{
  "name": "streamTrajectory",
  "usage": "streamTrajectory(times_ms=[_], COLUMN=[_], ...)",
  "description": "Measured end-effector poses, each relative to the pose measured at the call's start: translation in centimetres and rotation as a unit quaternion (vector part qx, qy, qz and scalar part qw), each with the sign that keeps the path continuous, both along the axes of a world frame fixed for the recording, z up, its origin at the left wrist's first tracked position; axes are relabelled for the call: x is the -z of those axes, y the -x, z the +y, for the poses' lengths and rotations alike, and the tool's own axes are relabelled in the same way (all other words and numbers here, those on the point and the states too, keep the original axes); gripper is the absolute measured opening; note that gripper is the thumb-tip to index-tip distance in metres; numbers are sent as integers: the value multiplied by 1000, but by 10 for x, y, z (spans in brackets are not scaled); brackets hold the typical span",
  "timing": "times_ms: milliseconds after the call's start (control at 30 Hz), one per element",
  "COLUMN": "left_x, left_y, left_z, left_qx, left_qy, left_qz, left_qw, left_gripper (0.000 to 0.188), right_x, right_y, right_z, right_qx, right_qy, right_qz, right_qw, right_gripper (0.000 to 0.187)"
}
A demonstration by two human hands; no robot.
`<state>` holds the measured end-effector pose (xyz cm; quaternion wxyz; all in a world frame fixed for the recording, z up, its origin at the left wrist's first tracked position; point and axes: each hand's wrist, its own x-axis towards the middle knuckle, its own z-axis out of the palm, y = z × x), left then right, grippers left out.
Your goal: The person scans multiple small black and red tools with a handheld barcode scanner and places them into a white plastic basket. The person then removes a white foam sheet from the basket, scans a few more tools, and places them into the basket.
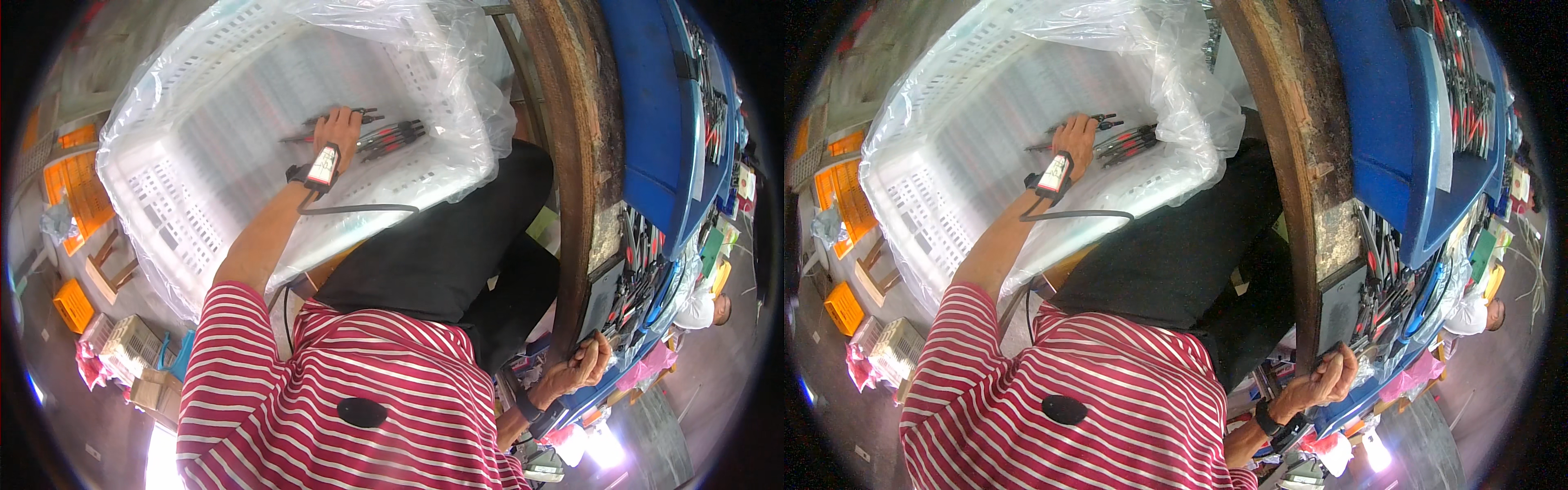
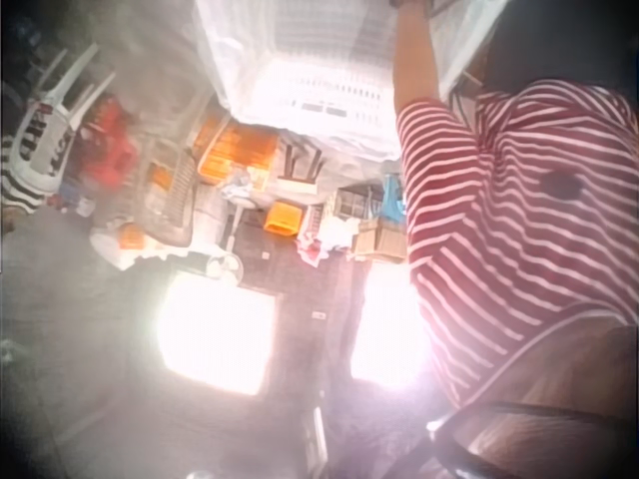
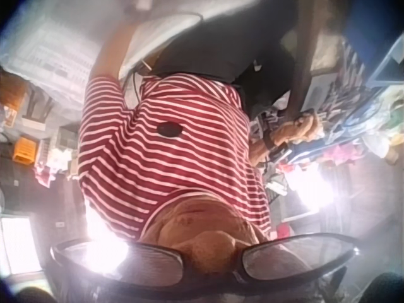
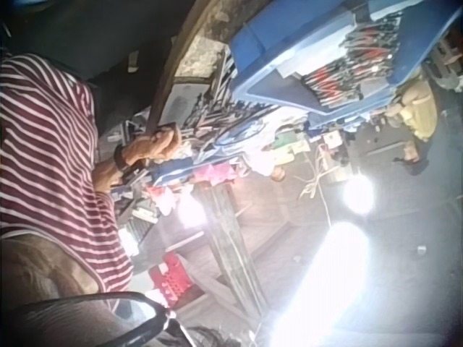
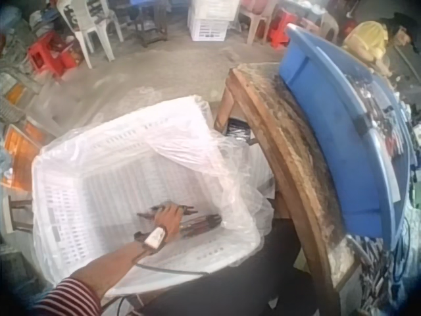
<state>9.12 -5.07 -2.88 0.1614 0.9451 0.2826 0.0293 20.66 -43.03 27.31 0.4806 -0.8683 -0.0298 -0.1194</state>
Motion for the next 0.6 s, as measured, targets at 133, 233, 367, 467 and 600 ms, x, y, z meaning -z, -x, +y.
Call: streamTrajectory(times_ms=[133, 233, 367, 467, 600], left_x=[6, 8, 3, 0, 1], left_y=[1, -3, -6, -9, -18], left_z=[-2, 2, 6, 7, 8], left_qx=[14, 32, 68, 89, 93], left_qy=[-41, -64, -40, -37, -37], left_qz=[-5, -31, 2, 41, 65], left_qw=[999, 997, 997, 995, 993], left_gripper=[25, 28, 30, 30, 33], right_x=[1, 0, 1, 1, 1], right_y=[0, 0, 0, 1, 0], right_z=[0, 2, 3, 3, 1], right_qx=[5, 7, -1, 4, 13], right_qy=[-4, -7, -20, -22, -17], right_qz=[-4, 0, 0, -1, 3], right_qw=[1000, 1000, 1000, 1000, 1000], right_gripper=[15, 15, 15, 14, 15])
